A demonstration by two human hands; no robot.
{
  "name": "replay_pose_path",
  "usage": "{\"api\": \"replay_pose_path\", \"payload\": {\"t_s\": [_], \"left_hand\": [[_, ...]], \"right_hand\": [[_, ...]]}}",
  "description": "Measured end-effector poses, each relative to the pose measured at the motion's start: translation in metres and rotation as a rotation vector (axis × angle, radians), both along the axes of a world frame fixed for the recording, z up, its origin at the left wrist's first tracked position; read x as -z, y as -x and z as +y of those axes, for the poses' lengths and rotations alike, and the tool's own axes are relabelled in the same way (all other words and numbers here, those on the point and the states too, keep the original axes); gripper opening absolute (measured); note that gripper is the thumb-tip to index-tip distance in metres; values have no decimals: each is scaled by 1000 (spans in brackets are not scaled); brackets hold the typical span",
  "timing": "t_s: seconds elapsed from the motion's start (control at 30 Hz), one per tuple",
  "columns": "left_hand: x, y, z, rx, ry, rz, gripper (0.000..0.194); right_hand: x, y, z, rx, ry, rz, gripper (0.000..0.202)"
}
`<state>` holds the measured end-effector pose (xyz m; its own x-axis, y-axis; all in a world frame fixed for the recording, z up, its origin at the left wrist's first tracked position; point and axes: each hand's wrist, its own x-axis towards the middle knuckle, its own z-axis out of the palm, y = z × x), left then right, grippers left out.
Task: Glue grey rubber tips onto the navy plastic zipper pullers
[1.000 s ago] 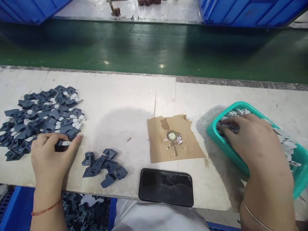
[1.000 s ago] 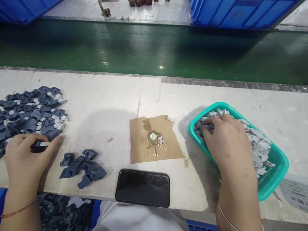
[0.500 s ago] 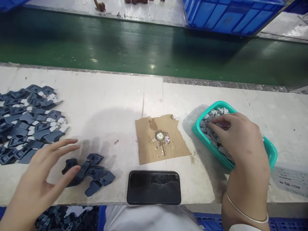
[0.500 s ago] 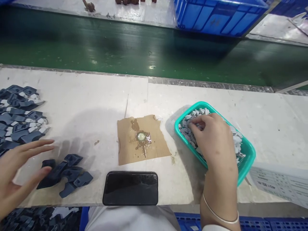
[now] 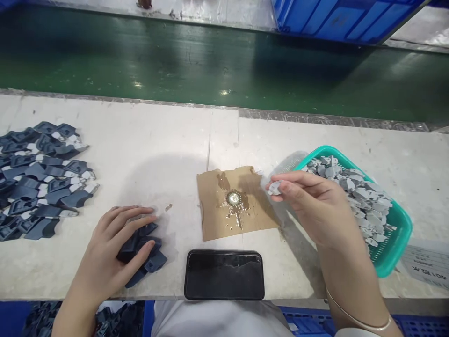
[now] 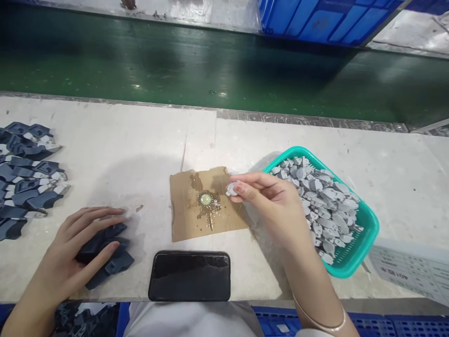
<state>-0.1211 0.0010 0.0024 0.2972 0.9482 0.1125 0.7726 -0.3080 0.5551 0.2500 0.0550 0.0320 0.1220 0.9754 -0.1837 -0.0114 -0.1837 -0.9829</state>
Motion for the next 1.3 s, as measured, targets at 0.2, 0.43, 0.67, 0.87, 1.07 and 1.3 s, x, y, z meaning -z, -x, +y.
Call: {"api": "replay_pose_path", "payload": {"t_s": [0.2,0.43,0.67,0.87,1.07,1.3], "left_hand": [[-13,11,-5,-4,147,53,38],[-26,-7,4,-18,123,232,38],[-30,-13,4,-158,341,239,45],[-29,-13,11,-213,412,259,48],[-34,-21,28,-265,311,187,34],[-55,-52,23,-585,390,-427,34]], "right_hand": [[8,21,-2,-77,-87,-214,8],[27,33,-5,-318,-310,-636,17],[33,36,-4,-429,-501,-790,18],[34,36,-5,-393,-477,-752,18],[32,34,-4,-274,-275,-539,19],[25,35,3,-40,-65,-104,19]]}}
